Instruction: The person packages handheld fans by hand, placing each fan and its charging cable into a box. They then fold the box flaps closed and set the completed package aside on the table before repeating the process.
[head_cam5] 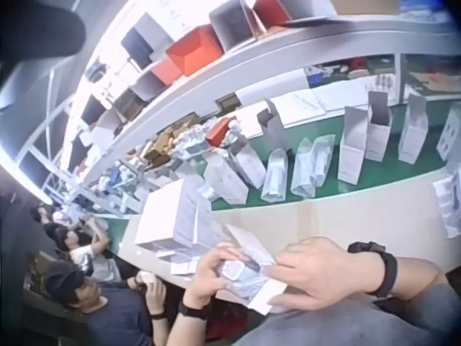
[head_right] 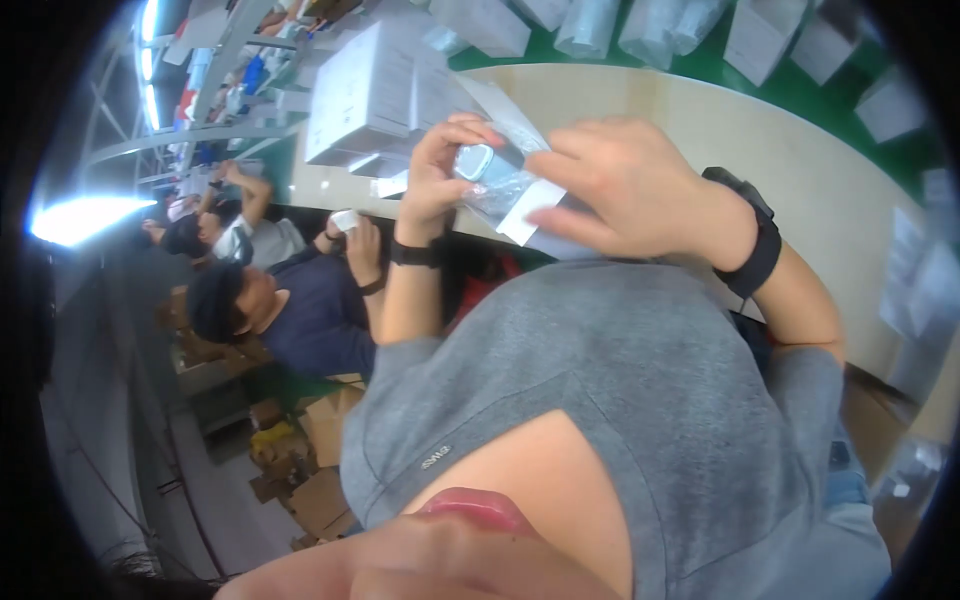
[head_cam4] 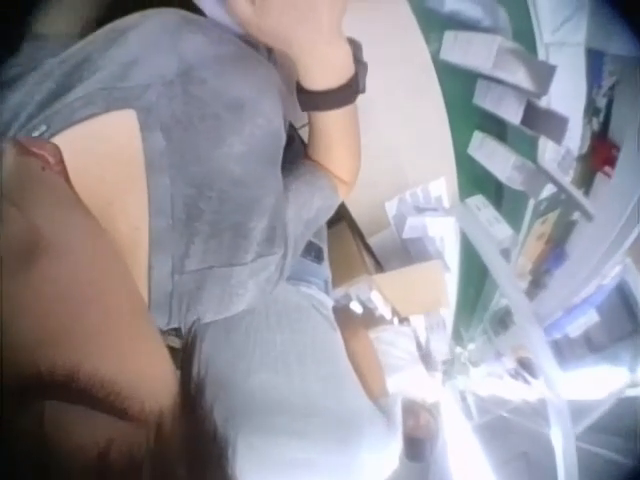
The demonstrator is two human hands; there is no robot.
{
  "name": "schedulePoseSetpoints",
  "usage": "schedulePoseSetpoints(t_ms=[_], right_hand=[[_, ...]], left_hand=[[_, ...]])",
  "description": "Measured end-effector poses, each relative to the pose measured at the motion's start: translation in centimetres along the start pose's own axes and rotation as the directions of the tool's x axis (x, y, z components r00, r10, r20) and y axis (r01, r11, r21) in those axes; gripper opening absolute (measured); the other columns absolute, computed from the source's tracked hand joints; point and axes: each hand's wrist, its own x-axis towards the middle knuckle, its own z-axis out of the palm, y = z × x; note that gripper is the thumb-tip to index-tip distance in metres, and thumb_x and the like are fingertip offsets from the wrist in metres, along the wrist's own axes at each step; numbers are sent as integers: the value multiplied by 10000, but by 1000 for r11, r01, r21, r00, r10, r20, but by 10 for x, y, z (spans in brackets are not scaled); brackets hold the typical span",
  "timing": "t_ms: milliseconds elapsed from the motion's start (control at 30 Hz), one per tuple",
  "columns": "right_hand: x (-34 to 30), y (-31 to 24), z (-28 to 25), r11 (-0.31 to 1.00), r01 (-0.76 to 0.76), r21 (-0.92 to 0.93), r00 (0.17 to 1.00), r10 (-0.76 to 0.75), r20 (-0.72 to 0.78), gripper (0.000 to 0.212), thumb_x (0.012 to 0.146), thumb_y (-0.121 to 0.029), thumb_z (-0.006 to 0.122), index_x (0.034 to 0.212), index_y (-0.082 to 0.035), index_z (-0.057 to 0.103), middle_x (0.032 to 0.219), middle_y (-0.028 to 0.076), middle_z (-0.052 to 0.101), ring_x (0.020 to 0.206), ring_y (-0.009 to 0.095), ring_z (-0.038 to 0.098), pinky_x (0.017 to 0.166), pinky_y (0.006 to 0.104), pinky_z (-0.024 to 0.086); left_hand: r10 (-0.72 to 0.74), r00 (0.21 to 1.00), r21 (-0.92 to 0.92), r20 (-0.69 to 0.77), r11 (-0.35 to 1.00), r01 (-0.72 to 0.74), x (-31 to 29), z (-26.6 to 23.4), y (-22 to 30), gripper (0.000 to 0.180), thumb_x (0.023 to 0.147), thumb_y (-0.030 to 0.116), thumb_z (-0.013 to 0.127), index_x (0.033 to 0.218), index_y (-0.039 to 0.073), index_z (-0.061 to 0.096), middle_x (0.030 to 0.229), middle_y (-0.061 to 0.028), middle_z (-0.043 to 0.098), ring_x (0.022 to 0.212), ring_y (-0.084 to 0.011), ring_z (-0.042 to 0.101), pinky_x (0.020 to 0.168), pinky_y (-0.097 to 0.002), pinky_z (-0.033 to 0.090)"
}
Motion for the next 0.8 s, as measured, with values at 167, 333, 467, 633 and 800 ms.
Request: schedulePoseSetpoints(t_ms=[167,333,467,633,800], right_hand=[[12,1,-10,1000,14,4,999,-14,37,460,673,-340,685,970,-20,541,797,117,507,717,280,523,601,356,408],[9,22,-20,993,-80,81,993,87,-85,606,618,-324,746,1073,-8,500,916,132,532,829,290,547,737,356,434],[-5,49,-13,893,-320,316,853,417,-314,684,604,-235,783,1157,-4,454,1069,122,531,954,248,552,849,345,425],[-18,127,-31,818,-313,483,802,500,-328,688,618,-153,788,1190,1,436,1134,86,528,1006,182,530,863,308,428],[40,190,-107,760,-313,569,649,609,-457,625,678,-145,755,1194,-2,433,1079,40,549,939,119,535,793,258,450]], left_hand=[[89,992,-209,-92,972,-106,9,5,-12,405,620,173,753,939,60,531,942,-118,584,917,-204,518,813,-315,413],[-23,989,-301,-147,953,-23,31,10,-18,411,634,165,745,954,53,514,986,-124,564,930,-209,516,821,-320,410],[-22,934,42,-357,998,40,74,44,4,418,656,191,733,977,41,512,1028,-131,550,974,-229,507,856,-341,390],[492,827,715,-272,678,-168,137,58,22,529,692,245,721,1086,12,456,1157,-177,474,1098,-284,434,924,-389,345],[803,479,935,-355,309,176,114,-88,35,830,668,396,738,1259,-11,322,1272,-235,350,1166,-382,355,974,-471,274]])
